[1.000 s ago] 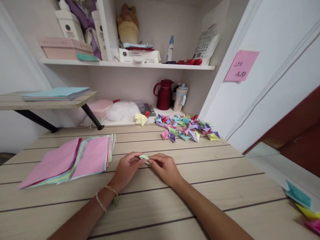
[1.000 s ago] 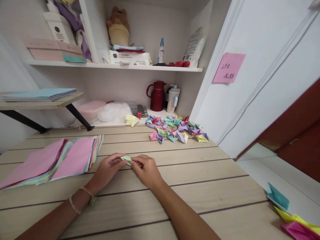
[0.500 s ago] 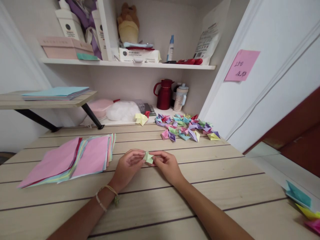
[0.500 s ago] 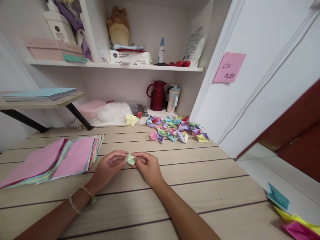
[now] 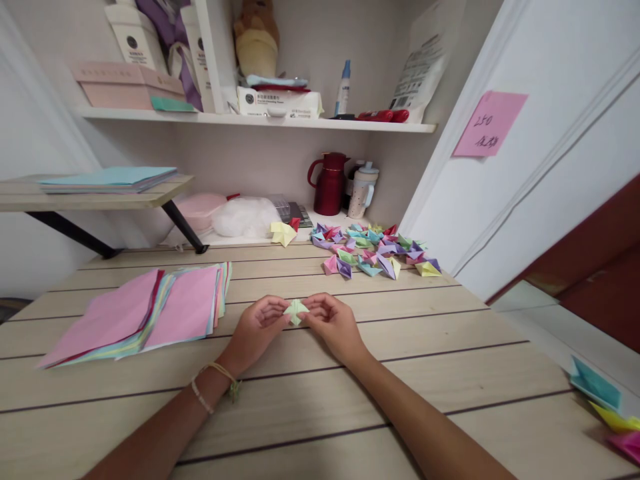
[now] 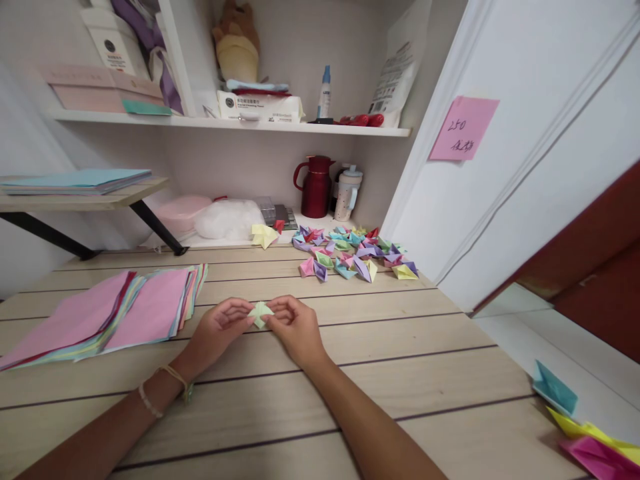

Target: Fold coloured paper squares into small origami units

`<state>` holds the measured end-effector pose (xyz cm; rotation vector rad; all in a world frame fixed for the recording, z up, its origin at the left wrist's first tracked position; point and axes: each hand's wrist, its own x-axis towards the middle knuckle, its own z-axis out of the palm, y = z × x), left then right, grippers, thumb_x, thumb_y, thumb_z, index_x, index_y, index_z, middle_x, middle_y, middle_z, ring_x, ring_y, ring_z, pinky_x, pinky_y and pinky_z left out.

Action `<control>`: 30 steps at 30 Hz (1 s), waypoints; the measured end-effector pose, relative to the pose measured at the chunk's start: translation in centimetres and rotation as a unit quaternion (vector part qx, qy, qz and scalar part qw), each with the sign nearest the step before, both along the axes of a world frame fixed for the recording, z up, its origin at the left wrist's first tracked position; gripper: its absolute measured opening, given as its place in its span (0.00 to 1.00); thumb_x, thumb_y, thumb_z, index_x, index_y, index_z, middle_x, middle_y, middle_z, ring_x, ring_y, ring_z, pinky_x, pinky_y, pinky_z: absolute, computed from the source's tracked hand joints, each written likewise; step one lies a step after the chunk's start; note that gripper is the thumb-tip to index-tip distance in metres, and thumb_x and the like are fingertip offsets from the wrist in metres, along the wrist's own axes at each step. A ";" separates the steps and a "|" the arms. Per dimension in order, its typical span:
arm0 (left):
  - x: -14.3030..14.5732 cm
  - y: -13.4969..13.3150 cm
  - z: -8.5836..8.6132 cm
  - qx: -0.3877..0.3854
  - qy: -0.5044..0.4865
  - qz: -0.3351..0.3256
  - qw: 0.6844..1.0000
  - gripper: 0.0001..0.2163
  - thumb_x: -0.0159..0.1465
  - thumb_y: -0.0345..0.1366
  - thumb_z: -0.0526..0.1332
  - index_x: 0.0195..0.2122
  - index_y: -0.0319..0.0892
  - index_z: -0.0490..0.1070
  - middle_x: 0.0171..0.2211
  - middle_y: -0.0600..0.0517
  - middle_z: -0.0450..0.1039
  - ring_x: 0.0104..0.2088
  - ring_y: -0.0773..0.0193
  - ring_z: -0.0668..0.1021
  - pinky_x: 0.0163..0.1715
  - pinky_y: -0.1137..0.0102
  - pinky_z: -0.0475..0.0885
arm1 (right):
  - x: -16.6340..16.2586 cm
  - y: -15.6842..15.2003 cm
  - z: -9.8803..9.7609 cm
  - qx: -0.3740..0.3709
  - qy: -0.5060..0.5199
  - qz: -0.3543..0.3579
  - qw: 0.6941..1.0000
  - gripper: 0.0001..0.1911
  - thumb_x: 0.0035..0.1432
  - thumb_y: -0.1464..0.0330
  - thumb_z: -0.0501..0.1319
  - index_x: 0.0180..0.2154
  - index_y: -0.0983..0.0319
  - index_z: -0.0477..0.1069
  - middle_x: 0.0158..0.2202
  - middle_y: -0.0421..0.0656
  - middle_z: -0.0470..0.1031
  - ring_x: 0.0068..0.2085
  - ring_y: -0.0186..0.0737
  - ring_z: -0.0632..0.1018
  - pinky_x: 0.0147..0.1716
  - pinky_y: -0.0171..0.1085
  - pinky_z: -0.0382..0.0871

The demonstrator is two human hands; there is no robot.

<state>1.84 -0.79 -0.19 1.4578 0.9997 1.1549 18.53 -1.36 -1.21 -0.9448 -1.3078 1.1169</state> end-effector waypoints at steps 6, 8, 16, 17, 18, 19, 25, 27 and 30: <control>-0.2 -0.3 0.7 0.116 0.174 0.024 0.978 0.07 0.57 0.36 0.57 0.32 0.42 0.73 0.31 0.50 0.75 0.33 0.63 0.75 0.36 0.69 0.69 | -0.1 -0.7 0.6 0.109 -0.145 -0.036 0.983 0.09 0.50 0.68 0.61 0.36 0.61 0.73 0.31 0.44 0.75 0.31 0.37 0.76 0.31 0.34 0.71; -0.1 -0.5 0.9 0.179 0.232 0.026 0.956 0.07 0.59 0.36 0.56 0.30 0.43 0.73 0.30 0.51 0.74 0.33 0.63 0.74 0.36 0.70 0.67 | 0.1 -0.8 0.8 0.144 -0.198 -0.061 0.968 0.06 0.51 0.69 0.60 0.33 0.61 0.74 0.30 0.44 0.75 0.31 0.38 0.75 0.31 0.34 0.71; 0.2 -0.9 1.0 0.217 0.249 0.051 0.943 0.07 0.60 0.36 0.54 0.28 0.42 0.70 0.29 0.51 0.71 0.33 0.64 0.73 0.35 0.70 0.67 | 0.2 -0.8 0.9 0.170 -0.259 -0.064 0.949 0.04 0.51 0.70 0.60 0.29 0.60 0.74 0.29 0.43 0.75 0.30 0.37 0.74 0.27 0.33 0.68; 0.1 -0.9 0.9 0.207 0.238 0.050 0.948 0.07 0.59 0.36 0.54 0.28 0.42 0.70 0.29 0.51 0.71 0.33 0.64 0.73 0.35 0.71 0.67 | 0.2 -0.8 0.9 0.169 -0.260 -0.062 0.949 0.04 0.51 0.70 0.60 0.29 0.60 0.74 0.29 0.43 0.75 0.30 0.37 0.74 0.27 0.33 0.68; 0.1 -0.9 0.9 0.196 0.227 0.048 0.953 0.07 0.59 0.36 0.55 0.28 0.42 0.70 0.29 0.51 0.71 0.32 0.64 0.73 0.35 0.71 0.68 | 0.2 -0.8 0.9 0.168 -0.258 -0.061 0.949 0.04 0.51 0.70 0.60 0.29 0.60 0.74 0.29 0.43 0.75 0.30 0.37 0.74 0.27 0.33 0.68; 0.1 -0.8 0.9 0.185 0.215 0.046 0.958 0.07 0.59 0.36 0.55 0.28 0.42 0.70 0.29 0.51 0.71 0.32 0.64 0.73 0.34 0.71 0.68 | 0.2 -0.8 0.9 0.165 -0.255 -0.059 0.951 0.04 0.51 0.70 0.60 0.29 0.60 0.74 0.29 0.43 0.75 0.30 0.37 0.74 0.27 0.32 0.68; 0.0 -0.5 0.7 0.123 0.141 0.045 0.981 0.06 0.56 0.36 0.57 0.28 0.41 0.70 0.28 0.52 0.72 0.31 0.65 0.74 0.33 0.72 0.69 | 0.1 -0.8 1.0 0.144 -0.235 -0.042 0.960 0.03 0.48 0.71 0.61 0.27 0.61 0.74 0.27 0.42 0.76 0.29 0.36 0.74 0.27 0.32 0.68; -0.1 -0.4 0.6 0.108 0.120 0.048 0.986 0.06 0.56 0.36 0.58 0.28 0.40 0.70 0.28 0.52 0.72 0.31 0.65 0.74 0.33 0.72 0.69 | 0.0 -0.9 1.0 0.144 -0.234 -0.033 0.961 0.04 0.48 0.73 0.61 0.26 0.61 0.74 0.27 0.42 0.76 0.29 0.36 0.74 0.27 0.32 0.68; -0.1 -0.3 0.6 0.099 0.116 0.043 0.987 0.06 0.56 0.36 0.58 0.28 0.41 0.70 0.28 0.52 0.71 0.30 0.65 0.74 0.32 0.72 0.69 | -0.1 -0.9 0.9 0.142 -0.229 -0.031 0.962 0.04 0.47 0.73 0.61 0.26 0.61 0.74 0.26 0.42 0.76 0.28 0.36 0.74 0.27 0.32 0.68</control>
